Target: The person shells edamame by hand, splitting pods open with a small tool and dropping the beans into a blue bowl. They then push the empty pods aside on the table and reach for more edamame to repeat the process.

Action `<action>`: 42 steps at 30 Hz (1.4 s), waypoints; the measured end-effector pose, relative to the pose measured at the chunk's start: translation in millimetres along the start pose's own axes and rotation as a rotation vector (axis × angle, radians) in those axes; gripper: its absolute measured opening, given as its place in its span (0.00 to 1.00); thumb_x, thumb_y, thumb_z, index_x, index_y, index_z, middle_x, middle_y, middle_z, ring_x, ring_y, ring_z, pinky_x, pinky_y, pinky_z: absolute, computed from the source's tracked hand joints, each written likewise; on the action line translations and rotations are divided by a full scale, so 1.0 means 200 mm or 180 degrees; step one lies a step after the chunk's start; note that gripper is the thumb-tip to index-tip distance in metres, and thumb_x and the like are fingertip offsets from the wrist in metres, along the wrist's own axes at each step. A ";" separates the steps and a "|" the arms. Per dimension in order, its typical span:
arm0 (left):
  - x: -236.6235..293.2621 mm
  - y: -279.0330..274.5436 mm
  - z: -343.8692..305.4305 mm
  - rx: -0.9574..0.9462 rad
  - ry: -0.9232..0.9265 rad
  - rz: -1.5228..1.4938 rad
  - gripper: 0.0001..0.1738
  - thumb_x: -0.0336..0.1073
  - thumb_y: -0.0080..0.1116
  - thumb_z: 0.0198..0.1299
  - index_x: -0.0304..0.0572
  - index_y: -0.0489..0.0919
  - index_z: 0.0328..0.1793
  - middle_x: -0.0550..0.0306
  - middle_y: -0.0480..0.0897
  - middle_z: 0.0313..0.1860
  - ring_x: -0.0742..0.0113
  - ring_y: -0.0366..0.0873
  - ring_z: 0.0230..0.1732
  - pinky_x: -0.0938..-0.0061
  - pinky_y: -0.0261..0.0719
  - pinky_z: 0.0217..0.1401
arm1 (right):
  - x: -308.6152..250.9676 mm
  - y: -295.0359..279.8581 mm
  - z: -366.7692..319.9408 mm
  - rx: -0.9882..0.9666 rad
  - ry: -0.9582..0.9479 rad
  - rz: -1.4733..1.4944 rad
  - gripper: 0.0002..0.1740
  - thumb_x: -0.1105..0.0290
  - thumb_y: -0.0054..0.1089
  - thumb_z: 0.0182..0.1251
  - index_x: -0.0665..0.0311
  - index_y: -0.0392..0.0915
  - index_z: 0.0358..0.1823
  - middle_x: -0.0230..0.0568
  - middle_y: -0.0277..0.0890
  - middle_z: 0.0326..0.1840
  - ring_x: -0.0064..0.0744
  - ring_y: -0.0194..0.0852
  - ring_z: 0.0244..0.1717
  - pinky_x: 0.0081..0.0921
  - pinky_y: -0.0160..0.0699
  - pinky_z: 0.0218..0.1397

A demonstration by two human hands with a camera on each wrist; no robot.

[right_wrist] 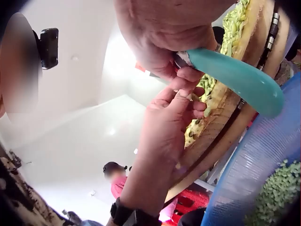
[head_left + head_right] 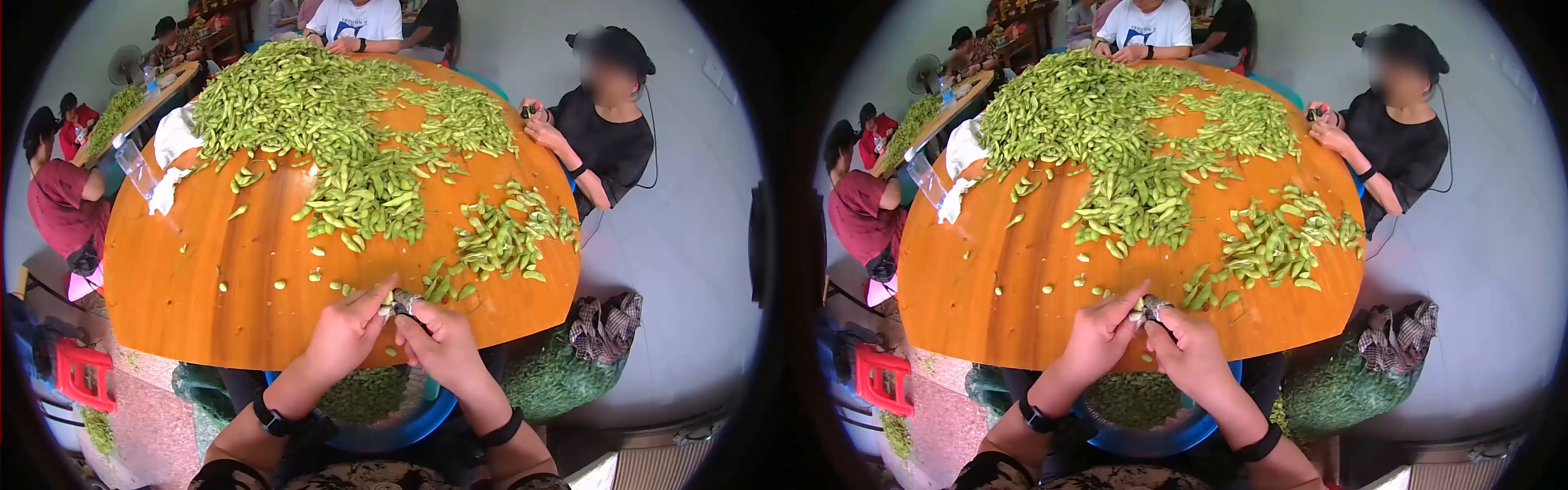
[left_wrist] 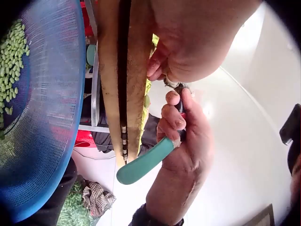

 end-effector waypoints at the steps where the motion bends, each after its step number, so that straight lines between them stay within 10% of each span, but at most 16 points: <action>1: 0.00 0.00 0.00 -0.0014 0.0022 0.0069 0.29 0.22 0.57 0.56 0.42 0.72 0.66 0.44 0.82 0.42 0.51 0.81 0.39 0.68 0.80 0.44 | 0.03 0.00 0.01 0.0022 -0.0154 -0.0033 0.05 0.74 0.52 0.68 0.68 0.75 0.39 0.31 0.72 0.22 0.15 0.68 0.20 0.16 0.68 0.22; 9: -0.03 -0.01 0.00 -0.0284 -0.0017 -0.0155 0.27 0.22 0.53 0.60 0.43 0.72 0.67 0.51 0.84 0.41 0.70 0.82 0.32 0.78 0.81 0.38 | 0.06 -0.03 0.04 0.0108 0.0041 0.0405 0.06 0.73 0.52 0.69 0.63 0.77 0.42 0.26 0.70 0.24 0.12 0.64 0.20 0.14 0.63 0.22; 14: -0.06 -0.01 0.01 -0.0700 -0.1274 -0.2429 0.25 0.24 0.46 0.68 0.42 0.66 0.71 0.62 0.80 0.43 0.79 0.78 0.30 0.82 0.78 0.34 | 0.08 -0.05 0.06 -0.0144 0.0429 0.0675 0.08 0.70 0.50 0.71 0.63 0.77 0.44 0.25 0.69 0.23 0.11 0.62 0.18 0.13 0.61 0.19; 42: -0.06 0.02 0.00 -0.0326 -0.0915 -0.1895 0.21 0.17 0.50 0.61 0.35 0.72 0.62 0.58 0.83 0.42 0.75 0.81 0.39 0.80 0.82 0.43 | 0.09 0.01 0.08 0.0252 -0.0478 -0.0177 0.09 0.75 0.50 0.69 0.66 0.76 0.47 0.31 0.76 0.28 0.17 0.74 0.27 0.17 0.74 0.26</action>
Point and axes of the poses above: each hand's wrist, its own z-axis towards the middle knuckle, its own y-axis out of the palm, x = y × z, the point moved 2 cm from there along z, towards the middle knuckle
